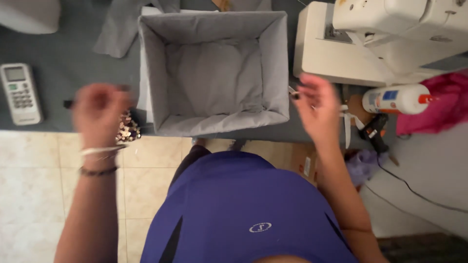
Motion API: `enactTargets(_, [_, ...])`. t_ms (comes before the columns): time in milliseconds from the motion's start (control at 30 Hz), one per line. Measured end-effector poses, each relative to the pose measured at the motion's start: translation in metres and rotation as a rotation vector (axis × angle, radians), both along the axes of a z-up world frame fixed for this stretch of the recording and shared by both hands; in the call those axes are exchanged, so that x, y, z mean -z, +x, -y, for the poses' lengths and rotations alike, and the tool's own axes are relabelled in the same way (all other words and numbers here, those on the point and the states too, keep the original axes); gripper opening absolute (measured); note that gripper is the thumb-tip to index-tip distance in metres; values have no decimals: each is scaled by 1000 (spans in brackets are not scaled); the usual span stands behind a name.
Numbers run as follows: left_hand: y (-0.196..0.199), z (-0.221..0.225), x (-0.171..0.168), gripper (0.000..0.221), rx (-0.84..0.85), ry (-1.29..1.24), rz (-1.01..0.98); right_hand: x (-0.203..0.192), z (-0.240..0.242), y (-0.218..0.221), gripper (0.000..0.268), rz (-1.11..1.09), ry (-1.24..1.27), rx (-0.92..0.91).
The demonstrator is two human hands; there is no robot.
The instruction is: Decorating a fabric storage bin by gluing pink fabric strips to the interior rim
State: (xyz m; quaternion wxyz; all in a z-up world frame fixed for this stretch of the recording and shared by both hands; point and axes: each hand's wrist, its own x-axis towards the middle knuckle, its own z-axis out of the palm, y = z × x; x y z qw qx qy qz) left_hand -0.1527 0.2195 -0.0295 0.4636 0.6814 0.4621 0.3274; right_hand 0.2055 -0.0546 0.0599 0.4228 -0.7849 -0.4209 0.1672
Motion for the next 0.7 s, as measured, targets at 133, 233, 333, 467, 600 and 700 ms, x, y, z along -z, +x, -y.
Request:
enactTargets(133, [-36,-11,-36,25,-167,-105,118,16,52,13,22,100,118,324])
enactTargets(233, [-43,-11,-66,22,-6,-57,-79,1,64,-4,24,131,16,459])
enactTargets(333, [-46,-12,-64,8,-8,-137,-68,5,69,-19,24,65,83,467])
enactTargets(467, [-30,-21,-85,7,185,-50,-53,3,60,-36,22,38,55,447])
enactTargets(600, [27,-28,-105,22,742,309,-159,-9,42,-50,19,-30,93,371])
enactTargets(700, [117,2,-100,60,1125,471,-156,-16,23,-51,34,28,-23,267])
